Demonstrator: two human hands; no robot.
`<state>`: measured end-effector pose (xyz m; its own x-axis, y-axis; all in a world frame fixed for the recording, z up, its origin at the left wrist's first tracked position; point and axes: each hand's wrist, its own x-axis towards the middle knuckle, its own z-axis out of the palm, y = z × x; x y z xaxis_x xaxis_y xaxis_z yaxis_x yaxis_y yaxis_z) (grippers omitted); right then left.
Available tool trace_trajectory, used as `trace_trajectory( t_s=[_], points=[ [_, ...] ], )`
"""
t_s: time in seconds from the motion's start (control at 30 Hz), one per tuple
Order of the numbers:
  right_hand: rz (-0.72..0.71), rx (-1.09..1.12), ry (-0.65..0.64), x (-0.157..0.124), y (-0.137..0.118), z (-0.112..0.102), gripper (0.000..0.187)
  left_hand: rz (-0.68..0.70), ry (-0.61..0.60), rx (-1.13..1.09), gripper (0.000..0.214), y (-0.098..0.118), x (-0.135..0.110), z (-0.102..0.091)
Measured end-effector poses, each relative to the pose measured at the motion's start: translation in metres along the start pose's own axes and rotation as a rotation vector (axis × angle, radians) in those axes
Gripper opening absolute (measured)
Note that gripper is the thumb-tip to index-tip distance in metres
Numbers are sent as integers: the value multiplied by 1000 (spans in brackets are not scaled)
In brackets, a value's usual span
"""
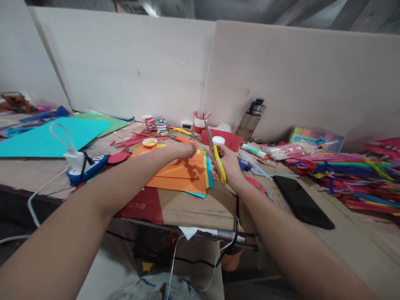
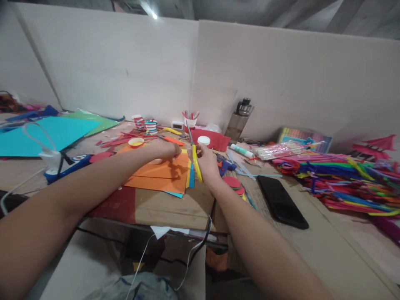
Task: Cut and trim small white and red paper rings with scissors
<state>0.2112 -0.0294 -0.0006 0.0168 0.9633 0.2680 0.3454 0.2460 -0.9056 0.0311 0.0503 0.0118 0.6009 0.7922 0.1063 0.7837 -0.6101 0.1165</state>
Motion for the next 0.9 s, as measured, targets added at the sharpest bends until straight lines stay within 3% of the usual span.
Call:
trace_trajectory(
  t_s=[0.13, 0.33, 0.47, 0.6, 0.67, 0.73, 0.77, 0.8, 0.9],
  points=[
    [-17, -37, -5, 1, 1, -1, 37, -43, -155, 56, 14, 2, -3, -12],
    [-23, 69, 78, 0, 1, -1, 39, 100, -29, 37, 16, -12, -17, -31],
    [-13, 187, 129, 1, -4, 1, 38, 183, -94, -199, 19, 0, -40, -51],
    [39, 292, 138, -1, -11, 2, 34, 288, -441, -626, 11, 45, -75, -63],
    [56, 303, 129, -3, -14, 2, 33, 384, -732, -849, 7, 66, -88, -64],
    [52, 287, 126, -4, -15, 1, 34, 438, -1027, -897, 16, 77, -92, -62],
    [44, 271, 125, -4, -15, 1, 34, 445, -1061, -878, 22, 76, -91, -61],
    [34, 257, 121, -5, -15, 1, 34, 435, -951, -861, 22, 72, -87, -59],
    [27, 243, 115, -5, -14, 3, 35, 237, -220, -665, 19, 43, -67, -45]
  ],
)
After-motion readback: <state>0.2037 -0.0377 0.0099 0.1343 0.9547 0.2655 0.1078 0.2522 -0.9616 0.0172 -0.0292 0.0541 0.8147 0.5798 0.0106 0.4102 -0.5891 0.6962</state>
